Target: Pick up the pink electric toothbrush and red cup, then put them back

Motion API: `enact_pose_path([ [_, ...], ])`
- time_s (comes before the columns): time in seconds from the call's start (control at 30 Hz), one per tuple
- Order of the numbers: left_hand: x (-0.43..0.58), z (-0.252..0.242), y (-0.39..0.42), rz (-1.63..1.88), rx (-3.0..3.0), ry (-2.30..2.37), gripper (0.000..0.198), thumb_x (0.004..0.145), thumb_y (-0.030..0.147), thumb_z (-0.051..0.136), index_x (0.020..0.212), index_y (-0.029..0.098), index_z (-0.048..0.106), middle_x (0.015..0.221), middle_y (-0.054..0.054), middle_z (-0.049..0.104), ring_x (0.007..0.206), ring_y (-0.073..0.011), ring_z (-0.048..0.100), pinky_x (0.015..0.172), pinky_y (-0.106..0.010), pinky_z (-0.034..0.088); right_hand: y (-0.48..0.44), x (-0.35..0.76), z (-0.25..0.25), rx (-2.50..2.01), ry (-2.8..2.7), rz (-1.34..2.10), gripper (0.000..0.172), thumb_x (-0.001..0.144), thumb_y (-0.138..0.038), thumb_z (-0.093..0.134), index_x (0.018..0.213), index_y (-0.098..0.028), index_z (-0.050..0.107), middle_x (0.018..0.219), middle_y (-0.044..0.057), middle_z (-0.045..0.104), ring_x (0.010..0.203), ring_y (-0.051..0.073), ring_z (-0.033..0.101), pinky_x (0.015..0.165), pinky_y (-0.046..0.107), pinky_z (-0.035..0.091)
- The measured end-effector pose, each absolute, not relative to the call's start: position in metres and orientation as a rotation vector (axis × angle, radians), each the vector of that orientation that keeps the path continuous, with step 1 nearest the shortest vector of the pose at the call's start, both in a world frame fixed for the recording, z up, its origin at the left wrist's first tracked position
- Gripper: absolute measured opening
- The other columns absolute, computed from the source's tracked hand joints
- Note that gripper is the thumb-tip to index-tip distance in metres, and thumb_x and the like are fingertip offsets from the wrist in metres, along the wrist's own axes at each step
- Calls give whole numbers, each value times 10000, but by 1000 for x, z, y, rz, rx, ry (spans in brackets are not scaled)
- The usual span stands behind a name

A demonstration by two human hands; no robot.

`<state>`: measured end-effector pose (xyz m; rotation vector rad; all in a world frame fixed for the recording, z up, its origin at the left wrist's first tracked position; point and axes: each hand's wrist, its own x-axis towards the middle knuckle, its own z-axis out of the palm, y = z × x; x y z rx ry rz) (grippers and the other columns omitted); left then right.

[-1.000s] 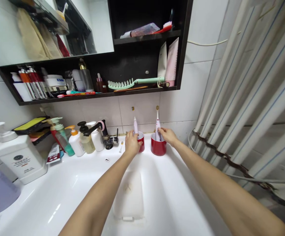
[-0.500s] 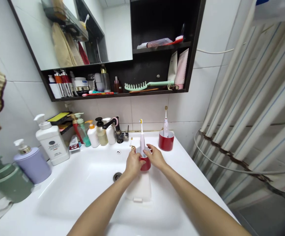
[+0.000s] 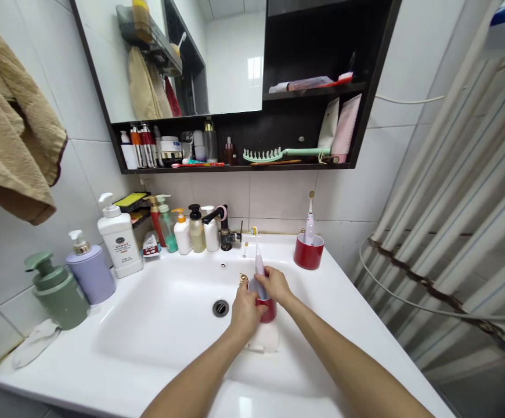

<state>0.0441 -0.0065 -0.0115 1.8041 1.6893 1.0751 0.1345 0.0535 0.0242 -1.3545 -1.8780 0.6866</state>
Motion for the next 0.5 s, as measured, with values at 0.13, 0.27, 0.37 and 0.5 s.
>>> enact_pose_path([
  [0.13, 37, -6, -6, 1181, 1819, 1751, 307, 562, 241, 547, 849, 148, 491, 1137, -116, 354, 1075, -212, 292, 860, -337, 245, 52, 137, 50, -1287, -1838, 689, 163, 645, -292, 415, 675, -156, 499, 668, 44, 556, 614, 142, 485, 570, 238, 353],
  [0.27, 31, 18, 4, 1542, 1495, 1555, 278, 670, 305, 420, 887, 140, 476, 1015, -109, 464, 984, -178, 401, 822, -322, 298, 36, 150, 76, -1188, -1836, 765, 202, 671, -342, 388, 718, -162, 467, 673, 23, 526, 607, 125, 455, 540, 223, 351],
  [0.37, 32, 36, 12, 1614, 1066, 1199, 279, 683, 335, 404, 856, 133, 484, 886, -89, 530, 807, -148, 510, 714, -292, 379, 12, 157, 75, -1103, -1900, 959, 248, 686, -385, 371, 665, -155, 462, 568, -8, 488, 495, 93, 426, 458, 202, 342],
  [0.5, 36, 42, 16, 1522, 771, 832, 221, 641, 309, 487, 746, 115, 503, 663, -42, 558, 598, -103, 540, 645, -257, 406, -16, 159, 52, -999, -1737, 1579, 271, 699, -413, 360, 670, -156, 439, 493, -42, 421, 405, 54, 373, 403, 180, 327],
])
